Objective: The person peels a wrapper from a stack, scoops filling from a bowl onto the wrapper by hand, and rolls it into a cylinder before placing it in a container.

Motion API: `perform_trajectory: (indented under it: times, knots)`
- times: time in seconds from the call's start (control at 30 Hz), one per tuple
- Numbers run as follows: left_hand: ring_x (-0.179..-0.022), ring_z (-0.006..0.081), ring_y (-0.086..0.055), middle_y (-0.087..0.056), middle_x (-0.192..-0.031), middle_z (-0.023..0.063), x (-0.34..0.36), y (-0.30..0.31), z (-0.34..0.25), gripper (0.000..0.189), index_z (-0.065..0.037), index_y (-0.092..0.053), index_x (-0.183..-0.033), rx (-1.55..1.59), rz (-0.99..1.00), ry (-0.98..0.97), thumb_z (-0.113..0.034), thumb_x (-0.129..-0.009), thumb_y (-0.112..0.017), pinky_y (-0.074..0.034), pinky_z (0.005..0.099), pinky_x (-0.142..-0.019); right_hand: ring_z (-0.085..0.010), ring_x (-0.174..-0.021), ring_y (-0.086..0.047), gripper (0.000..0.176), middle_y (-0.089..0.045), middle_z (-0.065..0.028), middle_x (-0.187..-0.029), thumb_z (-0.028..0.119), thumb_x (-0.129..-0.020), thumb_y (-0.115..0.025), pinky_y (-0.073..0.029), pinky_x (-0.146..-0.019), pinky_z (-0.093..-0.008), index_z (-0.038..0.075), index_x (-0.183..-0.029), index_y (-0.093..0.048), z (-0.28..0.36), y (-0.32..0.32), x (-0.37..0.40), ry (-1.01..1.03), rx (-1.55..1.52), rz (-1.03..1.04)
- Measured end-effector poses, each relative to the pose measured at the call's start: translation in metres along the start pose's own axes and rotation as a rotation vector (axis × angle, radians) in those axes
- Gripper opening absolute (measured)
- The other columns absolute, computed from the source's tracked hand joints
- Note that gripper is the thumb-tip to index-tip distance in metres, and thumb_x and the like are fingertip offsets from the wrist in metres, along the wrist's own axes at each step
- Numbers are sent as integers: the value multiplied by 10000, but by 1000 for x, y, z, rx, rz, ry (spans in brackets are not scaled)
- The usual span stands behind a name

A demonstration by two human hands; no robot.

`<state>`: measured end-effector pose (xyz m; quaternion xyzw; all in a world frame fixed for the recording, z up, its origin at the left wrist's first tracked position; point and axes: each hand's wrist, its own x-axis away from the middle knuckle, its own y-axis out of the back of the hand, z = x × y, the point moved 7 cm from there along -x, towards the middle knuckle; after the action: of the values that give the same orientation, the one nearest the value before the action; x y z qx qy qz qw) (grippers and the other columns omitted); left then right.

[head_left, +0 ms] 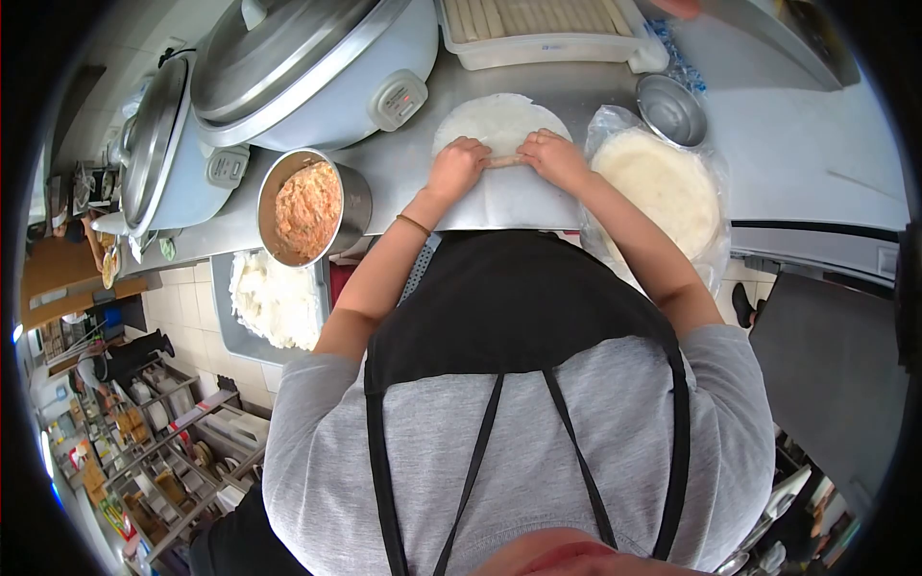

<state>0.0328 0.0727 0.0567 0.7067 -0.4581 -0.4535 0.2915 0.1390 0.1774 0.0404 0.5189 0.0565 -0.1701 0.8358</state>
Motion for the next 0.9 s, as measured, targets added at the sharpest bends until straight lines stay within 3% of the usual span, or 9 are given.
perform_trajectory:
  times: [0.07, 0.17, 0.23, 0.27, 0.37, 0.43, 0.67, 0.77, 0.9]
  knots:
    - [-791, 278, -590, -638, -819, 99, 3, -2, -6, 139, -35, -660, -837, -15, 21, 7, -98, -719, -624, -485, 365, -736, -233, -901, -557, 117, -597, -51, -872, 158, -747, -627, -457, -804, -330, 82, -828, -662, -2, -2, 1, 6, 27, 28]
    - [-903, 287, -587, -633, -956, 134, 14, -5, -22, 209, -15, -642, -920, -18, 56, -36, -85, -724, -631, -480, 367, -784, -228, -881, -558, 113, -598, -49, -861, 145, -754, -617, -456, -798, -335, 79, -832, -665, -2, 3, 6, 27, 31, -28]
    - [-995, 291, -567, -602, -1058, 158, 26, -13, -40, 303, 21, -594, -1023, -133, -39, -220, -77, -737, -618, -459, 371, -841, -228, -863, -558, 116, -598, -49, -843, 136, -759, -609, -456, -784, -335, 77, -839, -668, -1, 7, 6, 35, 28, -76]
    - [-1069, 295, -533, -558, -1148, 170, 30, -18, -37, 379, 39, -551, -1094, -168, -18, -209, -81, -741, -618, -430, 376, -892, -228, -863, -558, 116, -598, -49, -843, 136, -759, -609, -456, -784, -335, 77, -839, -668, -3, 5, 4, 34, 28, -78]
    - [-1094, 292, -519, -549, -1172, 169, 22, -23, -24, 375, 33, -556, -1101, -193, -51, -185, -80, -748, -616, -418, 377, -908, -229, -871, -553, 115, -595, -51, -846, 140, -769, -604, -454, -789, -333, 78, -840, -670, -12, 3, 4, -13, 67, -112]
    - [-1065, 283, -529, -566, -1133, 153, 14, -26, -14, 362, 21, -564, -1093, -190, -79, -178, -84, -749, -612, -428, 373, -892, -228, -901, -547, 125, -589, -49, -872, 145, -767, -612, -449, -807, -329, 81, -862, -663, -14, 7, 4, -30, -34, -124]
    - [-888, 268, -530, -577, -936, 104, 11, -24, -6, 326, -11, -598, -1041, -29, -55, -80, -68, -723, -644, -455, 356, -796, -222, -934, -541, 197, -576, -37, -913, 154, -733, -651, -444, -827, -329, 83, -917, -641, -12, 11, 8, -56, 33, -7]
    - [-892, 265, -536, -584, -931, 99, 4, -13, -19, 289, -8, -611, -999, -28, -146, -74, -65, -717, -646, -458, 354, -786, -220, -937, -541, 205, -575, -35, -914, 164, -719, -664, -445, -830, -332, 92, -910, -640, 2, 10, -1, -65, 57, -27]
    - [-875, 272, -541, -585, -922, 105, 5, -29, -17, 273, -10, -613, -976, -18, -86, -101, -70, -712, -646, -461, 358, -781, -214, -946, -540, 214, -576, -26, -915, 182, -733, -646, -442, -829, -349, 116, -936, -634, 6, -16, -5, 7, 101, 12]
